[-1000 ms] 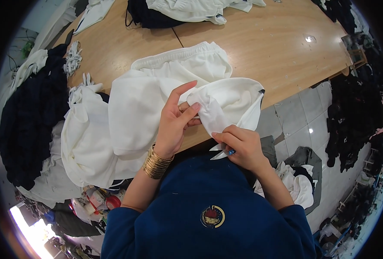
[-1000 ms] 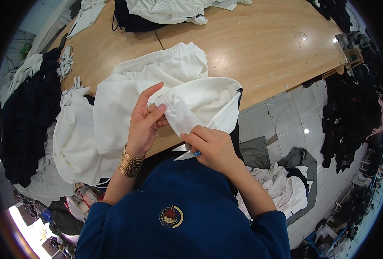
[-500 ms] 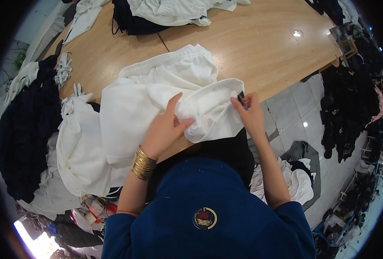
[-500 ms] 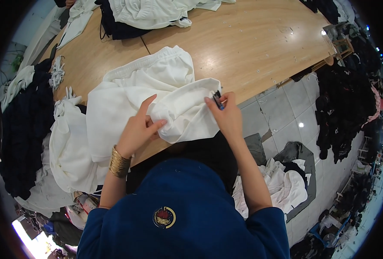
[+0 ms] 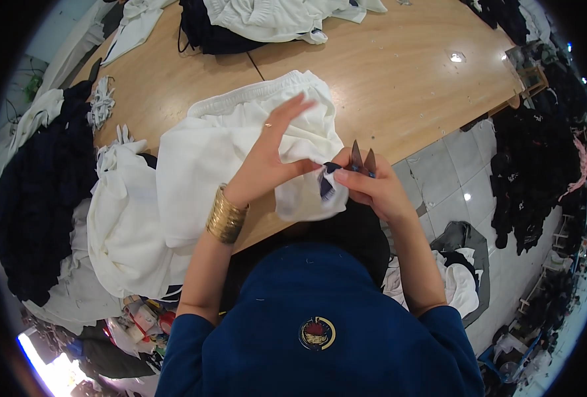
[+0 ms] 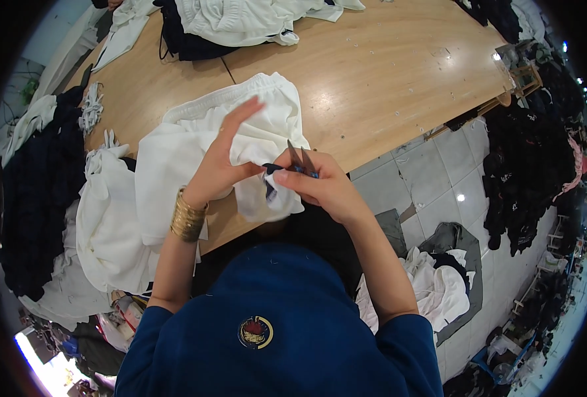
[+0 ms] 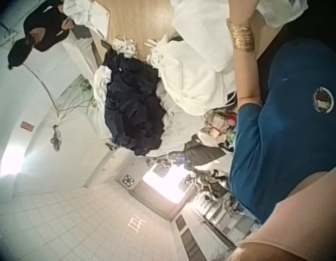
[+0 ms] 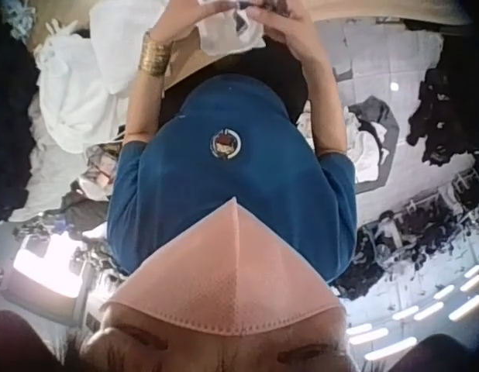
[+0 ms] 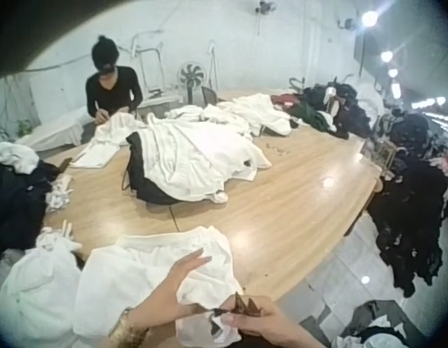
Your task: Trimming excess threads from white athletic shorts using thread snips.
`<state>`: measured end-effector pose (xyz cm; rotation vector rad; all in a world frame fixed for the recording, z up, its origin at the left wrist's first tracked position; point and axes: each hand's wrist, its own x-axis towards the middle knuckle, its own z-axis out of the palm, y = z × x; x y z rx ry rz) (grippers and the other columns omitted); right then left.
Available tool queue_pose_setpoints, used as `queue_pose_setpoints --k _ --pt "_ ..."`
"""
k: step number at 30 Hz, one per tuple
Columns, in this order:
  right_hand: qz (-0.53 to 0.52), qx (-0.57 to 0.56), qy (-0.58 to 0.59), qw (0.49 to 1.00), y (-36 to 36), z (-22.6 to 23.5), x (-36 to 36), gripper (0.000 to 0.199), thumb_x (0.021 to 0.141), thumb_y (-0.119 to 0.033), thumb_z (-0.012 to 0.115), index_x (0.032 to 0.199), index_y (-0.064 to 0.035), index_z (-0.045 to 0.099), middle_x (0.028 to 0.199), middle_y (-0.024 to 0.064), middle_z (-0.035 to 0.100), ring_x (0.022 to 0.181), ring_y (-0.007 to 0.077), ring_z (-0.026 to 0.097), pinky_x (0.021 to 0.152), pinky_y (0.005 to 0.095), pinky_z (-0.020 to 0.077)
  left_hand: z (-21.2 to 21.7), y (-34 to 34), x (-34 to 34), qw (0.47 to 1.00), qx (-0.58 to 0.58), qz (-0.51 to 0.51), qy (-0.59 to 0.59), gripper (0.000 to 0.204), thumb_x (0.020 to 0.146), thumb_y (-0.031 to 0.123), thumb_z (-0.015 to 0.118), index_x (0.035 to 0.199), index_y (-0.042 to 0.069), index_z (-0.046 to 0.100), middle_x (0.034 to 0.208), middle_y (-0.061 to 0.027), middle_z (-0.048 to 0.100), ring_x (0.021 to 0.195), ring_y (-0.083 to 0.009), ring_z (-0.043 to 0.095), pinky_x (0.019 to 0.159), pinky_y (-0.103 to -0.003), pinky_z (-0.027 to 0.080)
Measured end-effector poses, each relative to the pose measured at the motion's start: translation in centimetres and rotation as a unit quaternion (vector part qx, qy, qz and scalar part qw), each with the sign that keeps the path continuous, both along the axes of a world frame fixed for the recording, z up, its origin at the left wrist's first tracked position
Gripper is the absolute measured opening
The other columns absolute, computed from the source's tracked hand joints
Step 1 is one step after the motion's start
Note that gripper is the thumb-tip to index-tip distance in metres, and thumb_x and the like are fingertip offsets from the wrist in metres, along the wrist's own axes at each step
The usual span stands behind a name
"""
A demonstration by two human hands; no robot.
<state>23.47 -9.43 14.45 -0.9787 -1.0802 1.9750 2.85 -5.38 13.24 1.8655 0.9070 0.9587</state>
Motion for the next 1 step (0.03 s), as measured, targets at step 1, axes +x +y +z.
queue_pose_setpoints --k 1 --pt "0.011 -0.016 0.013 1.0 -0.02 0.85 0.07 0.017 0.083 -0.019 0.063 0.094 -0.0044 0.061 0.067 -0.005 0.052 0.053 0.0021 0.038 0.049 0.0178 0.0316 0.03 0.08 0.05 1.0 0.001 0.0 -0.002 0.057 0.074 0.017 0.069 0.126 0.013 0.046 0.138 -0.0101 0.034 0.13 -0.0282 0.028 0.107 -0.038 0.021"
